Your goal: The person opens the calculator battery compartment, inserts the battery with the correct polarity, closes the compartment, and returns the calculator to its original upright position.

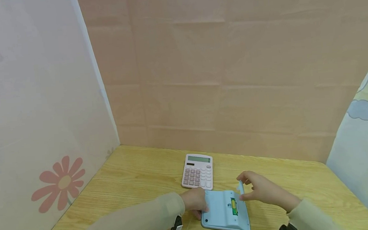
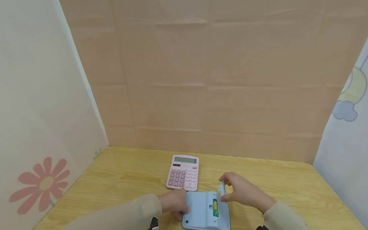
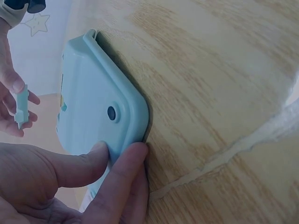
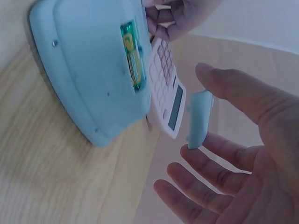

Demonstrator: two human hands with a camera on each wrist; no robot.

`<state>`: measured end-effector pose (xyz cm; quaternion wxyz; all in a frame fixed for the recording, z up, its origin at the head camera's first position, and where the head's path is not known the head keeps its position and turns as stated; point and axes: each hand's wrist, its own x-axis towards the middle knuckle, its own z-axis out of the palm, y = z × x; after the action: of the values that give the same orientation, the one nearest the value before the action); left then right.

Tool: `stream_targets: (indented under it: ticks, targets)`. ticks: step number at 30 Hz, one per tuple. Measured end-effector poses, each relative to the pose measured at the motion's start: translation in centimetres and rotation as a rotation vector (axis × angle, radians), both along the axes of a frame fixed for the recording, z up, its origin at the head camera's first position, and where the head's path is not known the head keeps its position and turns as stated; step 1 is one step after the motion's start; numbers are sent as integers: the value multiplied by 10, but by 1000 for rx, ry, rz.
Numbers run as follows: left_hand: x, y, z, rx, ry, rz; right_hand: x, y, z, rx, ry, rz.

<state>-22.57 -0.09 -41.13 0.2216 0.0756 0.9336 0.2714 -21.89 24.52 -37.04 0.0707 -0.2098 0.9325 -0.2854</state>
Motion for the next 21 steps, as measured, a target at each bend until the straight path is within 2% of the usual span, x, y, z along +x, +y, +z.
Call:
stream_targets:
  ticks: [7, 12, 21]
  targets:
    - [0, 0, 1, 6, -4, 1, 8, -11, -9, -17, -16, 2]
    - [0, -1, 0, 8, 3, -8, 12, -14, -17, -28, -16, 33]
    - [0, -1, 1, 3, 0, -13, 12, -14, -27, -74, -99, 76]
